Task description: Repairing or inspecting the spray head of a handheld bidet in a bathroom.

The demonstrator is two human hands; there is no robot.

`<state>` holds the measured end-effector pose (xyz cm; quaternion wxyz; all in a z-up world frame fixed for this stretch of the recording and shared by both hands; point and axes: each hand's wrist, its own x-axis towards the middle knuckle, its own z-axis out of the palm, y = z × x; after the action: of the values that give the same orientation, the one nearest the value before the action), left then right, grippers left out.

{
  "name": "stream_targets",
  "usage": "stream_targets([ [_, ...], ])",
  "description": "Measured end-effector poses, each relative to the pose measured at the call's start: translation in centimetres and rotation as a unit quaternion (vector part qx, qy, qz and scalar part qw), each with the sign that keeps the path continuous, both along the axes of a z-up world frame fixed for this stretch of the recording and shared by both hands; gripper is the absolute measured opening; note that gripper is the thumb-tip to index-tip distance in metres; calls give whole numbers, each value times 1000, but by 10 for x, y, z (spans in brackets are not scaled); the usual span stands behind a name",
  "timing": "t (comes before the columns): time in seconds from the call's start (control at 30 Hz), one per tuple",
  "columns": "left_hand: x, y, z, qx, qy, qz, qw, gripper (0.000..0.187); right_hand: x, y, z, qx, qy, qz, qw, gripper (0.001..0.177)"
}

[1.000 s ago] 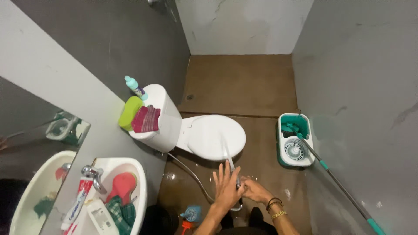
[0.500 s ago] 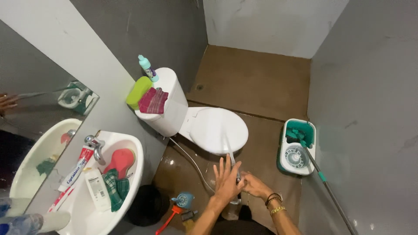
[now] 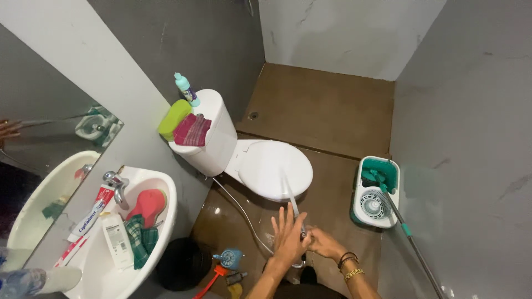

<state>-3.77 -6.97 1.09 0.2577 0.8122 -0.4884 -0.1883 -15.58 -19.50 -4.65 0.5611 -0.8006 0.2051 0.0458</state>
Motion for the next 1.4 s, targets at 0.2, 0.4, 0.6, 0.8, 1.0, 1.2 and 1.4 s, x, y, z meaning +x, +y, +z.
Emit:
stream_targets([
  [0.2, 0, 2, -3, 38, 33, 6, 999, 64, -5, 5, -21, 31, 32, -13, 999, 45],
  [0.4, 9, 12, -3, 34, 29, 31, 999, 66, 4, 12, -74, 122, 10, 5, 992, 47],
  [0.6, 29, 13, -7, 28, 9, 1, 1000, 68, -4, 42, -112, 189, -57, -94, 976, 35],
  [0.8, 35, 23, -11, -59, -6, -9, 998, 68, 15, 30, -47, 129, -90, -28, 987, 42],
  [1.0, 38, 22, 11, -1, 25, -19, 1000, 68, 24, 35, -13, 63, -31, -31, 997, 33],
  [1.2, 44, 29, -17, 31, 35, -48, 998, 68, 30, 44, 0, 113, 61, -47, 991, 34],
  [1.4, 53, 39, -6, 9, 55, -45, 997, 67, 37, 50, -8, 80, 39, -59, 994, 43],
])
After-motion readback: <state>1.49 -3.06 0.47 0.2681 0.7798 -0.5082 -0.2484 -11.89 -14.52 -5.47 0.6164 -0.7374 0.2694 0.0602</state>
